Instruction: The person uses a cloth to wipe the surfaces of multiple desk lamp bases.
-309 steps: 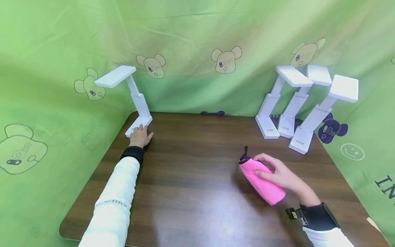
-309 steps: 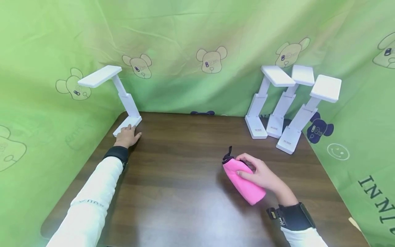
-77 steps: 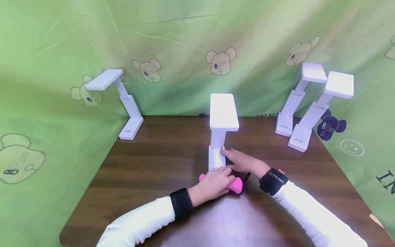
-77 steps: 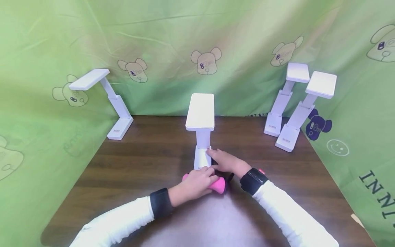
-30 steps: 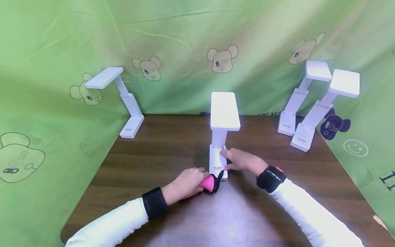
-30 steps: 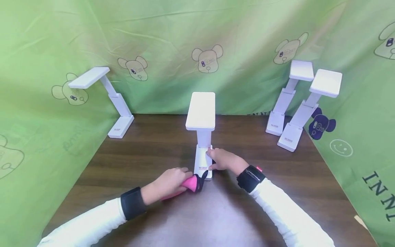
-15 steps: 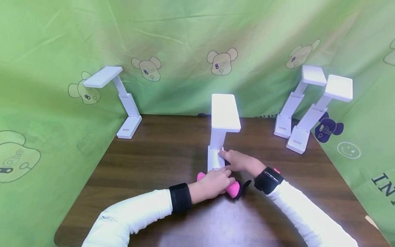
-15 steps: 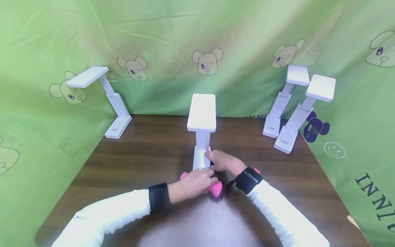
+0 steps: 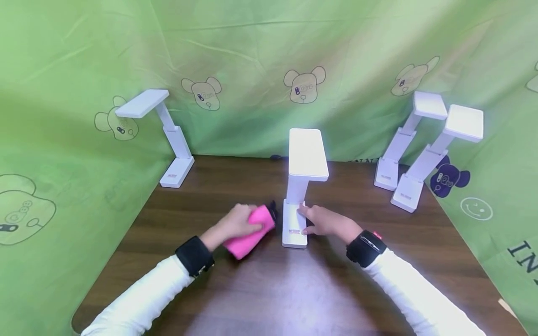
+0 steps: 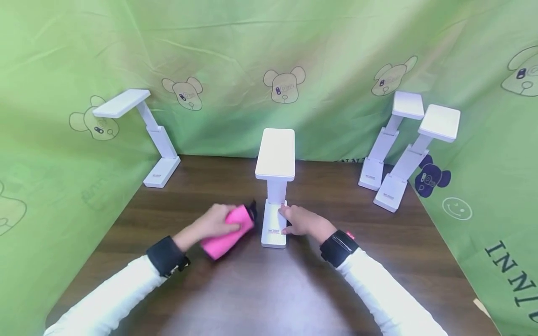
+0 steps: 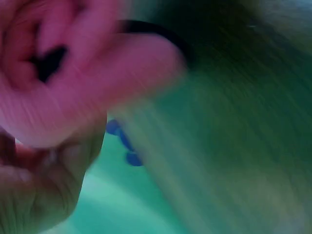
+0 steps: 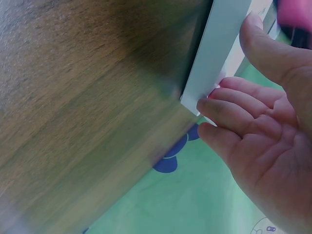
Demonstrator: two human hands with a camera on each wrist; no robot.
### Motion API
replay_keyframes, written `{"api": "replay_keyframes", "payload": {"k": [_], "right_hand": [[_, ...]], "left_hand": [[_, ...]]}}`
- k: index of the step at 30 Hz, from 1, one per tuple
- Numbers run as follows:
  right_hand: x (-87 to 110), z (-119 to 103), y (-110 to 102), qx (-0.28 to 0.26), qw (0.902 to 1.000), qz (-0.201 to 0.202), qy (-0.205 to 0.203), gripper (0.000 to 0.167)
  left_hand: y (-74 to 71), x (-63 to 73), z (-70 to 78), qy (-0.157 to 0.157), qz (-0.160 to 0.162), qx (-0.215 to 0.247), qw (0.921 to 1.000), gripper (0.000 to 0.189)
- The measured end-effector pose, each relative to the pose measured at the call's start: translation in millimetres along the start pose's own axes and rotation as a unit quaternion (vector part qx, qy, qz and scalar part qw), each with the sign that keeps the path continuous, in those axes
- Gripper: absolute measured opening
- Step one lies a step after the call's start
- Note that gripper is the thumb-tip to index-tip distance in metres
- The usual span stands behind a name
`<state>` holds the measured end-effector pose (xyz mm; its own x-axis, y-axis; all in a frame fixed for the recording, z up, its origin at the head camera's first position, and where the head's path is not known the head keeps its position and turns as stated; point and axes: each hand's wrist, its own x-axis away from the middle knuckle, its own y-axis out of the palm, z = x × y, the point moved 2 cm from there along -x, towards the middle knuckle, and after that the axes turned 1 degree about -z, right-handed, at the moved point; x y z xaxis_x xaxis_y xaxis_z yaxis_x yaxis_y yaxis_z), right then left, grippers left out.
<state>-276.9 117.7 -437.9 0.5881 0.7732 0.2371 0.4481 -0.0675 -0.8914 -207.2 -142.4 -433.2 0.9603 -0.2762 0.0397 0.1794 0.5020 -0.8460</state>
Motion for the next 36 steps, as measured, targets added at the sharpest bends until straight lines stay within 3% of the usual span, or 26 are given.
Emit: {"api": "replay_keyframes", "payload": {"k": [2,5,9,13,17,21,25,30,33,36], "right_hand": [[1.5,1,-1,0.002,1.0,0.004,0.004,0.085],[1.2,1,1,0.001,1.0,0.007,0.006,0.084],[-1.9,-3,7,-0.005,1.0,0.003,0.004,0.085],[-2.0,-5,12,-0.008,1.0,-0.002,0.004,0.085],[1.4,-3,12,-0.009,0.9999,0.007,0.006,0.084],[5.8,1,6,-0.014,0.9997,0.018,-0.004,0.082],[6.6,2,6,-0.01,0.9995,0.023,-0.019,0.081],[6.6,5,6,-0.008,0.9995,0.023,-0.02,0.081],[6.5,5,7,-0.012,0.9995,0.019,-0.02,0.081],[6.9,6,8,-0.005,0.9995,0.022,-0.02,0.081]], "left_hand": [[-0.7,-17.2,-6.9,-0.059,0.046,0.041,0.9963,0.041],[8.4,-44.9,-9.1,-0.109,0.084,0.063,0.9884,0.055],[24.4,-72.4,-3.2,-0.131,0.106,0.064,0.9837,0.058],[36.9,-79.9,5.1,-0.129,0.1,0.055,0.9851,0.054],[41.7,-73.1,12.9,-0.116,0.054,0.042,0.9909,0.065],[42.1,-56.7,21.8,-0.126,-0.006,0.059,0.9903,0.087],[46.7,-22.6,33.3,-0.118,-0.045,0.061,0.9901,0.098],[50.8,16.4,45.3,-0.072,-0.073,0.051,0.9934,0.097],[47.4,18.0,39.5,-0.056,-0.069,0.09,0.992,0.085],[44.2,-3.5,26.0,-0.054,-0.039,0.125,0.9899,0.069]]}}
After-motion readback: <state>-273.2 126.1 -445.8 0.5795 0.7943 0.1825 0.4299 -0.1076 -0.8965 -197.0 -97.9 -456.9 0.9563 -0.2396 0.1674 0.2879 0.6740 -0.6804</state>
